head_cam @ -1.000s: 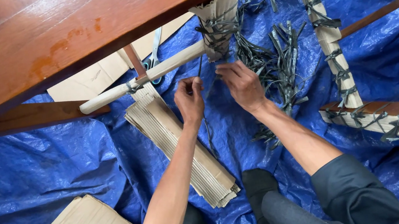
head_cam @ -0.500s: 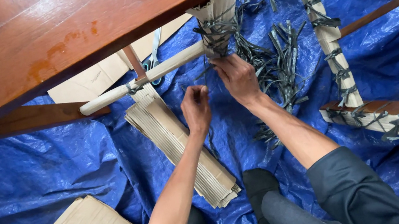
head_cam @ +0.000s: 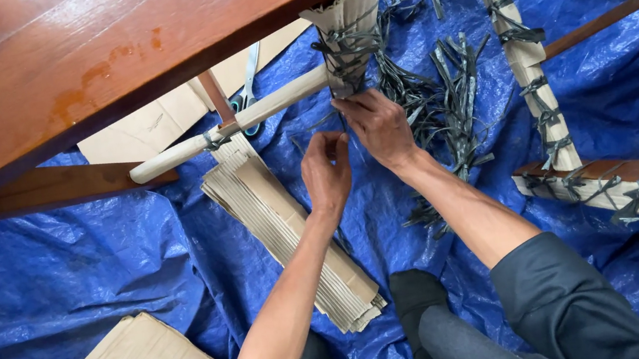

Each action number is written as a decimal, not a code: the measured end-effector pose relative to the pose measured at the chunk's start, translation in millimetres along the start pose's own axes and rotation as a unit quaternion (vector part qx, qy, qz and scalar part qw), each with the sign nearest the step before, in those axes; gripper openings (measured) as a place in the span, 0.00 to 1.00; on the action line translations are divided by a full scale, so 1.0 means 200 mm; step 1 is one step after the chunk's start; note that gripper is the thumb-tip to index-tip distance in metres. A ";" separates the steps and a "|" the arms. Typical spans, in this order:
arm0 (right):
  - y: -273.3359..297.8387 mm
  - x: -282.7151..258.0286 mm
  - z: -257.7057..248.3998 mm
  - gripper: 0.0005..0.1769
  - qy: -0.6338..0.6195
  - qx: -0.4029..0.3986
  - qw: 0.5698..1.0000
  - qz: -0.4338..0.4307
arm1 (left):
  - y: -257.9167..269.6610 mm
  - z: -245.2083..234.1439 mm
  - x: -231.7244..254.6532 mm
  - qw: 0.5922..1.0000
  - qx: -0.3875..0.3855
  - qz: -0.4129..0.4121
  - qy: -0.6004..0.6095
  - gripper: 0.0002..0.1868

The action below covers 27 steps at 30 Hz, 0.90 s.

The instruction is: Wrapping wooden chair legs with protective cardboard and securing them with plastic ties.

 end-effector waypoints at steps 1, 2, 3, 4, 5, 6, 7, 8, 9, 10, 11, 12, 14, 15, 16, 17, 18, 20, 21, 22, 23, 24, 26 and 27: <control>0.00 0.00 0.00 0.17 0.001 -0.001 1.000 -0.002 | 0.00 0.00 0.01 1.000 0.001 0.001 0.005 0.06; 0.00 0.00 0.00 0.17 0.001 -0.001 1.000 -0.002 | 0.00 -0.01 0.01 1.000 0.001 0.001 0.004 0.06; 0.00 0.00 0.01 0.17 -0.002 -0.002 1.000 -0.005 | 0.00 -0.01 0.03 1.000 0.000 0.014 0.005 0.05; 0.00 0.00 0.01 0.16 -0.005 -0.003 1.000 -0.008 | 0.00 -0.01 0.05 1.000 0.000 0.027 0.005 0.05; 0.00 0.00 0.01 0.16 -0.005 -0.003 1.000 -0.008 | -0.01 -0.01 0.05 1.000 0.000 0.027 0.005 0.05; 0.00 0.00 0.01 0.17 0.000 -0.011 1.000 -0.014 | -0.01 -0.01 0.06 1.000 -0.001 0.029 0.002 0.06; 0.00 0.00 0.01 0.18 0.005 -0.020 1.000 -0.020 | -0.01 -0.01 0.07 1.000 -0.002 0.031 -0.002 0.06; 0.01 -0.01 0.01 0.18 0.006 -0.020 1.000 -0.020 | -0.02 -0.01 0.08 0.999 -0.003 0.032 -0.001 0.06; 0.01 -0.02 0.00 0.20 0.021 -0.026 0.999 -0.033 | -0.02 -0.01 0.08 0.999 -0.007 0.032 -0.004 0.06; 0.01 -0.04 0.00 0.23 0.035 -0.032 0.998 -0.046 | -0.02 -0.01 0.08 0.999 -0.011 0.034 -0.008 0.06; 0.02 -0.04 -0.01 0.23 0.036 -0.032 0.998 -0.047 | -0.02 -0.01 0.08 0.999 -0.011 0.035 -0.007 0.06; 0.02 -0.04 -0.02 0.24 0.026 -0.034 0.998 -0.044 | -0.03 -0.01 0.09 0.999 -0.011 0.049 -0.006 0.05; 0.02 -0.05 -0.03 0.24 0.017 -0.035 0.998 -0.043 | -0.04 -0.03 0.14 0.998 -0.011 0.066 -0.004 0.05; 0.03 -0.04 -0.03 0.23 0.009 -0.034 0.999 -0.036 | -0.05 -0.04 0.17 0.998 -0.013 0.056 -0.018 0.05; 0.03 -0.04 -0.03 0.22 0.001 -0.033 0.999 -0.031 | -0.05 -0.05 0.20 0.998 -0.015 0.047 -0.031 0.06; 0.02 -0.05 -0.05 0.22 0.001 -0.032 0.999 -0.033 | -0.07 -0.07 0.22 0.998 -0.014 0.049 -0.030 0.06; 0.01 -0.05 -0.05 0.20 -0.010 -0.037 0.999 -0.024 | -0.08 -0.09 0.25 0.996 -0.012 0.073 -0.059 0.06; 0.01 -0.06 -0.05 0.19 -0.021 -0.041 0.999 -0.017 | -0.13 -0.11 0.27 0.991 -0.010 0.098 -0.087 0.06; 0.02 -0.05 -0.05 0.14 -0.029 -0.043 0.999 -0.009 | -0.14 -0.13 0.29 0.982 0.024 0.155 -0.108 0.06; 0.01 -0.03 -0.04 0.10 -0.036 -0.044 0.998 -0.002 | -0.17 -0.15 0.32 0.967 0.059 0.213 -0.127 0.06; 0.02 -0.03 -0.04 0.10 -0.034 -0.042 0.999 -0.003 | -0.20 -0.15 0.32 0.966 0.060 0.216 -0.126 0.06; 0.03 -0.02 -0.03 0.07 -0.032 -0.044 0.998 0.008 | -0.21 -0.11 0.35 0.952 0.026 0.264 -0.151 0.06; 0.03 -0.01 -0.03 0.03 -0.028 -0.044 0.998 0.018 | -0.23 -0.08 0.37 0.934 -0.006 0.313 -0.173 0.12; 0.02 -0.01 -0.04 0.04 -0.041 -0.033 0.999 0.013 | -0.24 -0.04 0.36 0.921 -0.038 0.325 -0.210 0.15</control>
Point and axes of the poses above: each hand's wrist, its own y-axis away from the middle knuckle, its own z-axis out of the palm, x = y × z, the point moved 7 cm from there along -y, towards the middle knuckle, and after that the axes turned 6 degrees about x, right-handed, at the moved point
